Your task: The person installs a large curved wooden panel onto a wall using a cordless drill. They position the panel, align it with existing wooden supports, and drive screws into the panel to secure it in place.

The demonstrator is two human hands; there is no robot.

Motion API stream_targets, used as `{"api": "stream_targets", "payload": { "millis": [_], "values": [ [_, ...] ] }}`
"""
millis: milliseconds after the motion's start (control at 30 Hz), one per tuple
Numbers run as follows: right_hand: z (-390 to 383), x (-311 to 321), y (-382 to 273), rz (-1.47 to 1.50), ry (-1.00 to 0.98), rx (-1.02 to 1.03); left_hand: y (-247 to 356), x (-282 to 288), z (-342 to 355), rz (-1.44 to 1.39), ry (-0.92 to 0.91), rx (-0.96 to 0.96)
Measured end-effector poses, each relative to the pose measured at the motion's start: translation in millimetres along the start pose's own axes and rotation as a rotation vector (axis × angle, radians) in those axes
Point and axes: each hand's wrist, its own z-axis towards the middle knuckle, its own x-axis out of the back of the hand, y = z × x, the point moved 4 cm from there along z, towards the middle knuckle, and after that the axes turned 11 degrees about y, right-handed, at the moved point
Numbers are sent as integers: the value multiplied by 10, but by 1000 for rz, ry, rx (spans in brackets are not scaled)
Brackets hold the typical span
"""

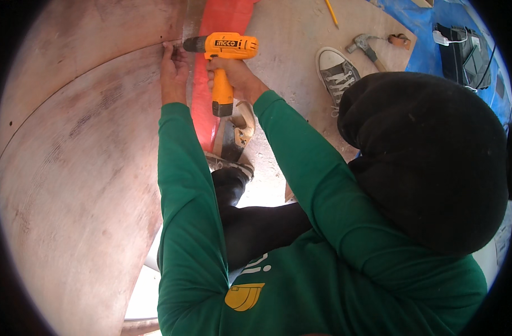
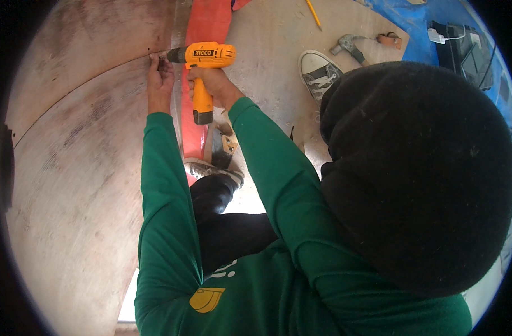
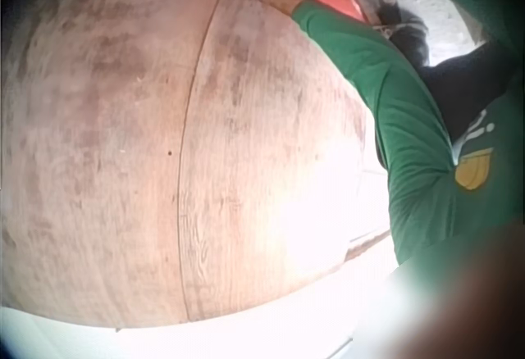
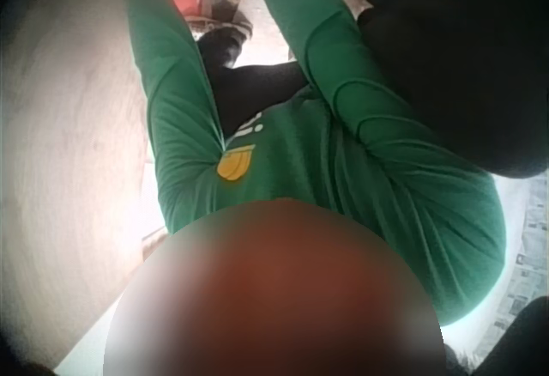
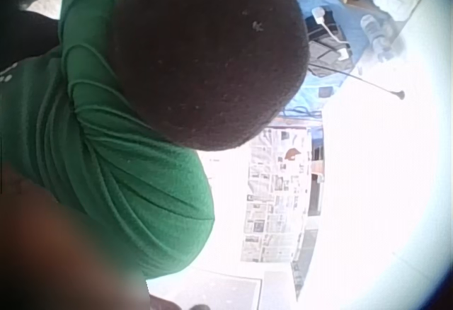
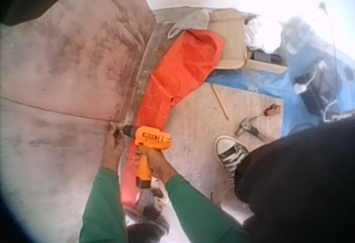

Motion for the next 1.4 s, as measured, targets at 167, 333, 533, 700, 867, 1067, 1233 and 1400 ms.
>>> {"api": "stream_targets", "payload": {
  "millis": [167,333,533,700,867,1067,1233,1400],
  "values": [
    [45,-14,-36,-19,-3,47,2,-79,-1,-10,35,-19],
    [17,-19,-23,-18,26,34,2,-101,-24,15,32,-29],
    [18,-33,-39,-43,47,32,4,-68,3,26,-5,-11],
    [27,-57,-72,-72,23,80,14,-75,37,9,-72,-23],
    [-2,-80,-56,-27,28,57,5,-45,55,-17,-87,6],
    [-23,-95,-58,-25,18,46,49,-55,38,63,-118,-17],
    [3,-97,-67,-53,23,48,31,-129,-13,7,-188,-15],
    [-21,-117,-64,-44,27,56,29,-83,-18,72,-135,-51]
  ]
}}
